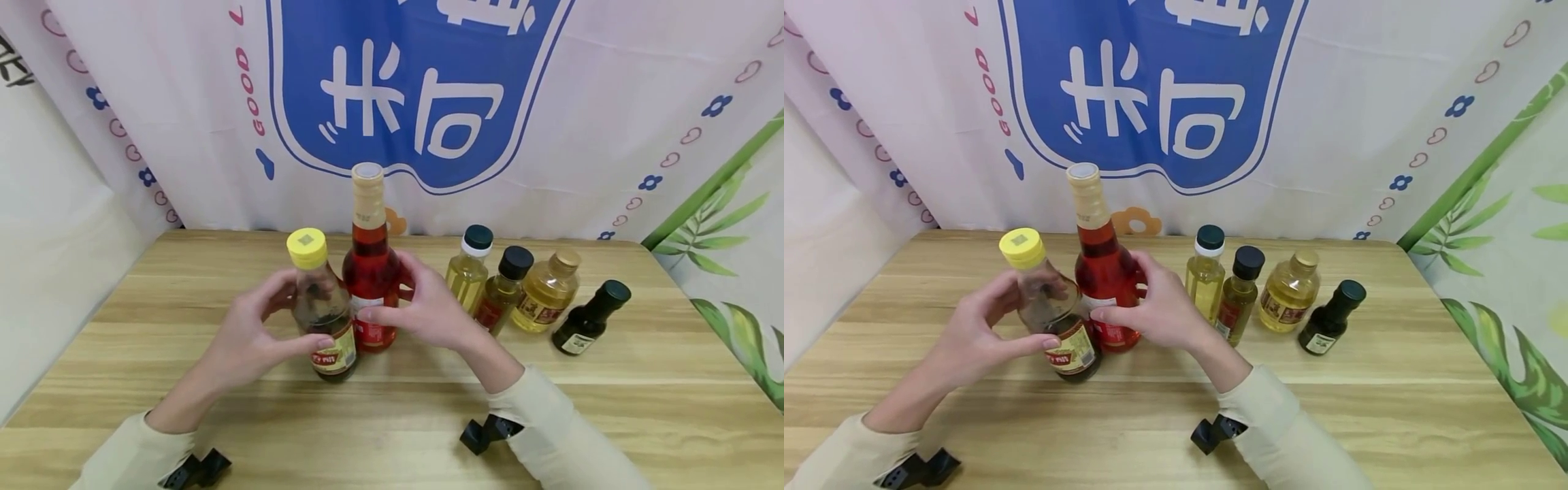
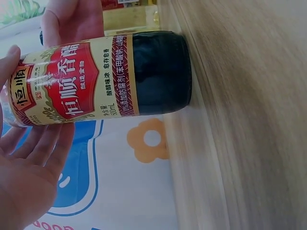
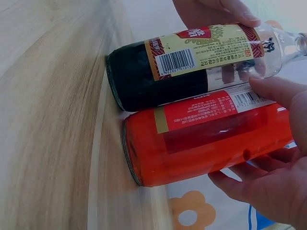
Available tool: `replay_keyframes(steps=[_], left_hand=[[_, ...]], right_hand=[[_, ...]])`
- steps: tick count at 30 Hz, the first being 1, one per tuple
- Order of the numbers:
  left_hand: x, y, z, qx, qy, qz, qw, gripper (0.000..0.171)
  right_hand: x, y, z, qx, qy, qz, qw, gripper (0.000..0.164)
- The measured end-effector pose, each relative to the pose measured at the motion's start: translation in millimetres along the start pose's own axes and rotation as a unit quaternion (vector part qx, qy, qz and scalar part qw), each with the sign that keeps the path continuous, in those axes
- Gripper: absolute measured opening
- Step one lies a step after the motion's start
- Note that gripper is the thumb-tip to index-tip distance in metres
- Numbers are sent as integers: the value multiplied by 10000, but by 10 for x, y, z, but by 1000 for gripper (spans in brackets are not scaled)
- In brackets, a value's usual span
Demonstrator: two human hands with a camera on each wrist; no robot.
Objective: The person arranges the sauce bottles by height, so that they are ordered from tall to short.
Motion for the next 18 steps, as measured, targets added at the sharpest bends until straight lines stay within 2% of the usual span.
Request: replay_keyframes(steps=[8, 18], left_hand=[[59, -28, 3, -12, 62, -74, 10000, 74], [17, -7, -1, 11, 60, 4, 10000, 72]], right_hand=[[-32, 45, -23, 101, -122, -12, 9999, 73], [33, 12, -33, 19, -91, -150, 9998, 68]])
Point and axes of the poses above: each hand's wrist, its own y-axis towards the middle knuckle, its own x-axis out of the back of the hand, z = x × y, the point moved 4 cm from there along y, towards the middle knuckle, and after that the axes turned 7 degrees about -z, right-handed, at the moved point
